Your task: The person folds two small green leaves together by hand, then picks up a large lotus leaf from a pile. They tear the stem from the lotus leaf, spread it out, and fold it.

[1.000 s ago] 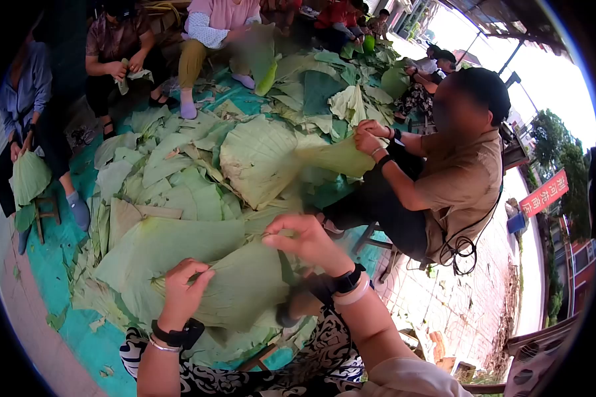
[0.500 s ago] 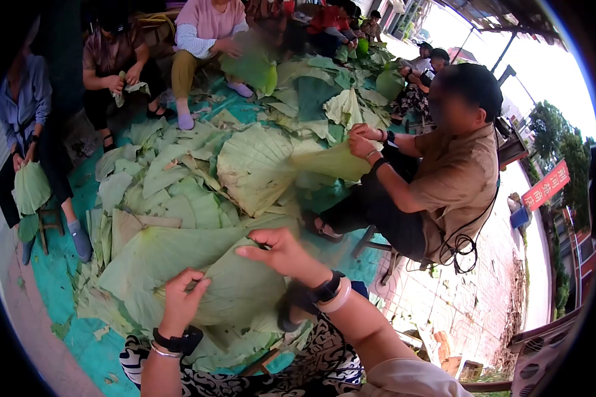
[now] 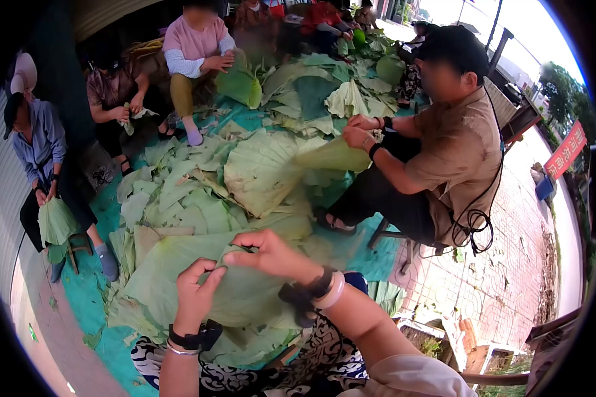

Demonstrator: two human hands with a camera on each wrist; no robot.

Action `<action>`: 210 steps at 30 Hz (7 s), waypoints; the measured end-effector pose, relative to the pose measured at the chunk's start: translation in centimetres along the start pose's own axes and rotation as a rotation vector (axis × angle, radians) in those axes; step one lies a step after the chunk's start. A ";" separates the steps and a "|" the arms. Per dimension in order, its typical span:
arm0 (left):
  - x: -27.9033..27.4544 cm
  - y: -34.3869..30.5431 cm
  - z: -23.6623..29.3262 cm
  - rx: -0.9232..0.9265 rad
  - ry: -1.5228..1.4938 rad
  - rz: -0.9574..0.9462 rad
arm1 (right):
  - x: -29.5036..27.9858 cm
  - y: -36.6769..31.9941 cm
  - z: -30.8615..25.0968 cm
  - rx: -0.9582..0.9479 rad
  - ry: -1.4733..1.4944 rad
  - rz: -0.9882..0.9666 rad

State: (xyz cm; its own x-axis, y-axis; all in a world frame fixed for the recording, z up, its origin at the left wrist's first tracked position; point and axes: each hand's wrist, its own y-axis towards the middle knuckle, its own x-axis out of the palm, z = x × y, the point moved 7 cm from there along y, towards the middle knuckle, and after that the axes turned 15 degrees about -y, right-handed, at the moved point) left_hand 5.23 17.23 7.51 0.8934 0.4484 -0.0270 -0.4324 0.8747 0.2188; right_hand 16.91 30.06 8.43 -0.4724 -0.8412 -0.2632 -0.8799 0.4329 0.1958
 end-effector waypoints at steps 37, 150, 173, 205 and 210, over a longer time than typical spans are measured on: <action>4.4 -6.9 -4.6 -0.178 0.220 0.013 | -5.8 -4.9 -1.1 -0.239 -0.093 0.109; -4.9 -8.1 -16.3 -0.322 0.111 0.195 | -10.3 -4.1 1.0 0.015 -0.044 0.450; -6.0 -8.1 -15.6 -0.137 0.221 0.375 | -10.9 -4.0 1.4 0.095 0.018 0.508; -7.4 -6.3 -10.7 0.009 0.784 0.378 | -11.2 -3.5 2.4 0.136 0.085 0.591; -7.8 -6.1 -9.6 0.075 0.875 0.399 | -10.9 -3.2 2.7 0.183 0.087 0.575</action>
State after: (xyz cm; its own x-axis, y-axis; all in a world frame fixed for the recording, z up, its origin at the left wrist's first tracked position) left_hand -0.24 10.20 -2.94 0.2622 0.7154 -0.6476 -0.6487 0.6275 0.4306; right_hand 24.78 38.72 8.15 -0.8756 -0.4758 -0.0836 -0.4827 0.8681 0.1156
